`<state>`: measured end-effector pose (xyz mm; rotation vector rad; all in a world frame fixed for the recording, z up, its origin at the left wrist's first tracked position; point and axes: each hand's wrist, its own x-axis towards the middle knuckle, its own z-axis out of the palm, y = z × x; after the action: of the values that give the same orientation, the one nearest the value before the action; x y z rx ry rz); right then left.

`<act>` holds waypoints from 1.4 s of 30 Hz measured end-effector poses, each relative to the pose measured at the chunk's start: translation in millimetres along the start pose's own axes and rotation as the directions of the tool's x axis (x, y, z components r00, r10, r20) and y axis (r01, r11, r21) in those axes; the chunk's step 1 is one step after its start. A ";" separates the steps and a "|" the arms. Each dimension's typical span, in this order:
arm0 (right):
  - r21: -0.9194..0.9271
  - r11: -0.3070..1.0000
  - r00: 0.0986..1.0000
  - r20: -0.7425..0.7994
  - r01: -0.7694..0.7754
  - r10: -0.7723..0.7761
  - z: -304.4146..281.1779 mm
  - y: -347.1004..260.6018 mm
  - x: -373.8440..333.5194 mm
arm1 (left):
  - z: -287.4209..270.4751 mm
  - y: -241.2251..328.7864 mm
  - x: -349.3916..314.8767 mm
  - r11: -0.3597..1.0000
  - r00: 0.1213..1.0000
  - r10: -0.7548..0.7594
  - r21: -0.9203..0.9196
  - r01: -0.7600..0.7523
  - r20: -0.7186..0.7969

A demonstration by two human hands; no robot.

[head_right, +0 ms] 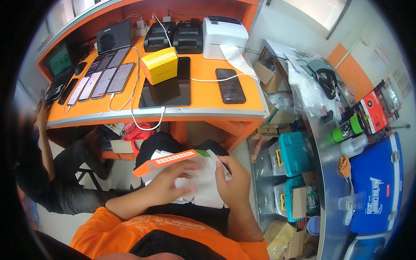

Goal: The person assembles a flat-packed cardboard box by folding and tucking its flaps into place. They handle the box with both hands, aligning edges and securing tabs to form a finished rectangular container.

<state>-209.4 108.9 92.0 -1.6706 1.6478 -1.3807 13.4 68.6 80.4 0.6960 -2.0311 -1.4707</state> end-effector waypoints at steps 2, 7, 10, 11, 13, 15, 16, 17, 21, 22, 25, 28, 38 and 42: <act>-0.089 0.973 0.969 -0.112 0.211 -0.221 12.5 -10.1 -2.8 | 3.2 1.2 2.7 0.814 0.968 -0.199 -0.575 0.077 -0.152; -0.166 0.873 0.884 -0.020 0.458 -0.467 34.4 -25.7 -4.5 | 11.8 5.2 6.6 0.481 0.856 -0.368 -0.862 -0.159 -0.363; -0.148 0.869 0.875 -0.038 0.472 -0.482 40.3 -25.1 -4.1 | 13.2 1.6 5.2 0.453 0.877 -0.264 -0.854 -0.255 -0.402; -0.142 0.873 0.878 -0.046 0.467 -0.477 41.3 -24.4 -4.3 | 16.0 -1.3 4.9 0.478 0.860 -0.296 -0.844 -0.243 -0.416; -0.142 0.867 0.869 -0.063 0.478 -0.490 43.5 -23.7 -5.1 | 22.7 -10.4 3.0 0.474 0.838 -0.280 -0.826 -0.303 -0.468; -0.126 0.872 0.871 -0.082 0.473 -0.484 46.8 -24.5 -6.5 | 25.9 -24.5 1.2 0.590 0.813 -0.249 -0.748 -0.303 -0.526; -0.108 0.880 0.876 -0.093 0.463 -0.472 49.2 -25.5 -7.5 | 27.1 -32.1 1.1 0.628 0.814 -0.186 -0.704 -0.332 -0.550; -0.093 0.891 0.887 -0.096 0.445 -0.452 51.2 -26.3 -8.1 | 20.9 -38.8 -7.8 0.709 0.870 -0.189 -0.676 -0.201 -0.456; 0.092 0.920 0.922 -0.119 0.380 -0.369 55.0 -27.9 -10.1 | 1.2 -52.9 -35.7 -0.212 0.996 -0.083 -0.977 0.005 0.024; 0.112 0.919 0.923 -0.118 0.379 -0.366 54.7 -27.3 -10.7 | -2.4 -52.9 -40.9 -0.255 0.987 -0.145 -0.967 0.022 0.061; 0.176 0.910 0.925 -0.129 0.376 -0.357 54.8 -24.2 -13.2 | -9.5 -48.6 -48.0 -0.390 0.978 -0.185 -0.921 0.015 0.095; 0.299 0.887 0.936 -0.131 0.353 -0.328 56.9 -20.6 -15.5 | -15.1 -47.1 -50.1 -0.449 0.972 -0.210 -0.894 0.004 0.109; 0.579 0.775 0.963 -0.077 0.254 -0.258 57.0 -16.4 -11.5 | -23.4 -54.0 -47.4 -0.494 0.985 -0.164 -0.868 -0.045 0.043; 0.681 0.723 0.982 0.028 0.120 -0.189 47.0 -14.8 -6.3 | -17.8 -39.1 -30.8 -0.671 0.991 -0.061 -0.740 0.045 0.115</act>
<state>-161.2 101.9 82.5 -1.4027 0.7819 -1.6801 51.7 66.6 44.1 -0.2288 0.5541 -2.4368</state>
